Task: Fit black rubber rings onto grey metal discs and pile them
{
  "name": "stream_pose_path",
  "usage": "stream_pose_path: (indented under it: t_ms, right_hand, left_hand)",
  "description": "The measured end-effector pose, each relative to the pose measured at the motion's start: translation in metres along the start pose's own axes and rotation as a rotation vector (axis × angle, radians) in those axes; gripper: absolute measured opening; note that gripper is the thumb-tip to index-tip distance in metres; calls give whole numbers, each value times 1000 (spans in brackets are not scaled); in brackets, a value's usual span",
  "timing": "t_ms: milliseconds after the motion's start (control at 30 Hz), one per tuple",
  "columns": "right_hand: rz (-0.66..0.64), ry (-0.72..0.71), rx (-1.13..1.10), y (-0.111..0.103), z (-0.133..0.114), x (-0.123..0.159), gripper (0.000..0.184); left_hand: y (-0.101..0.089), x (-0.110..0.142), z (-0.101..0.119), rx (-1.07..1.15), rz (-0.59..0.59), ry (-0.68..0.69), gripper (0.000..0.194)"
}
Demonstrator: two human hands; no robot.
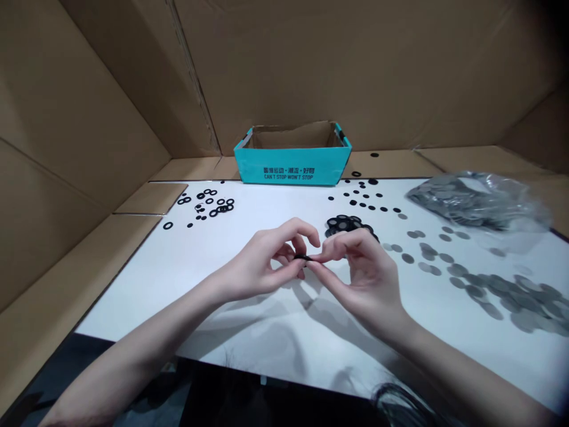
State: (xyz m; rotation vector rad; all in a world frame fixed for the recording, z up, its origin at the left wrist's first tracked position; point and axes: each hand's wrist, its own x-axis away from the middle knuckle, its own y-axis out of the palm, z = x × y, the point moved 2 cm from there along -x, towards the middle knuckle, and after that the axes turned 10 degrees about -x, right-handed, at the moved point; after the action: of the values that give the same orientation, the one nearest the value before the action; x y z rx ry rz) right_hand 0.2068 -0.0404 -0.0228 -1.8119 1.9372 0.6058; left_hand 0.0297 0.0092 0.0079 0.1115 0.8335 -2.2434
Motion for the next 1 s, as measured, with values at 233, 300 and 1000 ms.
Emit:
stream_pose_path:
  t_ms: [233,300,1000]
  right_hand:
    - [-5,271,-232,-1,1,-9,28]
    - [-5,316,-295,0,1,-9,30]
    - [-41,747,-552,1,5,-9,51]
  left_hand:
    - [-2,-1,-3,31,79,69,21]
    - [-2,0,-5,85,70,32,20]
    - [-3,2,-2,-93,173,251,39]
